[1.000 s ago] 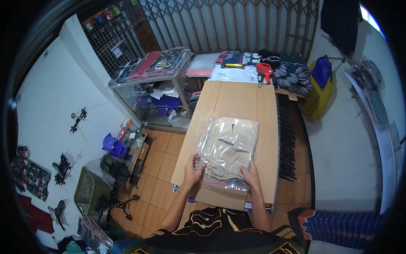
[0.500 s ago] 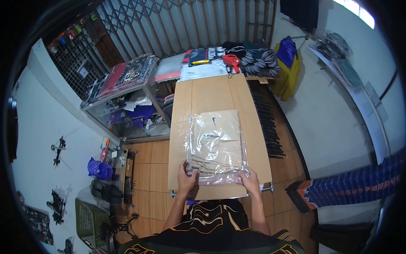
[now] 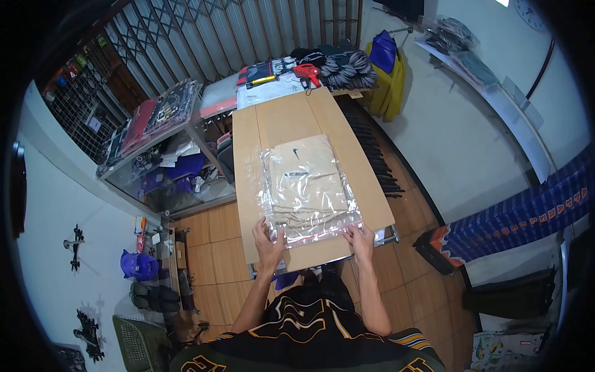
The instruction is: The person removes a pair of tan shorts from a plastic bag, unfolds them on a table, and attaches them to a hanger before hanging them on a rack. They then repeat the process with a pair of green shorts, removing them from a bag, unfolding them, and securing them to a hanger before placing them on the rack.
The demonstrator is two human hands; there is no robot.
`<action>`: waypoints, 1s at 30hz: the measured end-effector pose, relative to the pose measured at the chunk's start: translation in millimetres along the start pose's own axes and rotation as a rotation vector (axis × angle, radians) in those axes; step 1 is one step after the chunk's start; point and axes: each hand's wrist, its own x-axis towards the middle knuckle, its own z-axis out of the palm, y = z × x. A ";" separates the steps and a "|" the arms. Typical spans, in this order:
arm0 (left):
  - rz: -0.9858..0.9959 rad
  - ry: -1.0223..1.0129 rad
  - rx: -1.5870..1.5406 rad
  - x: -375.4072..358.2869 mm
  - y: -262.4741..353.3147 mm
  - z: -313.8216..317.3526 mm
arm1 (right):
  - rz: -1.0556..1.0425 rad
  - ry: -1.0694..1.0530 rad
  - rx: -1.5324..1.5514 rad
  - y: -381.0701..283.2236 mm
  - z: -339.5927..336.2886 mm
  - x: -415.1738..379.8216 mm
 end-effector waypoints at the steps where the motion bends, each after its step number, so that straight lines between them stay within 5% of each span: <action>1: 0.049 0.038 0.054 -1.8 5.9 -0.6 | -0.014 0.005 -0.011 1.0 -0.2 -1.1; 6: 0.231 0.136 0.164 -10.3 34.8 7.8 | -0.051 0.017 -0.029 4.8 -0.6 -3.7; 10: 0.302 -0.079 -0.023 -13.7 54.4 31.3 | -0.054 0.031 -0.014 11.3 -3.3 -0.4; 13: 0.165 -0.333 -0.246 -16.0 70.8 55.8 | -0.050 0.037 0.004 12.9 -3.7 0.9; 21: 0.536 -0.485 -0.179 -4.2 59.8 119.4 | -0.141 0.050 -0.067 19.6 -1.0 0.9; 30: 0.366 -0.505 -0.327 -11.8 50.5 133.8 | -0.217 -0.019 -0.029 27.3 -5.5 4.3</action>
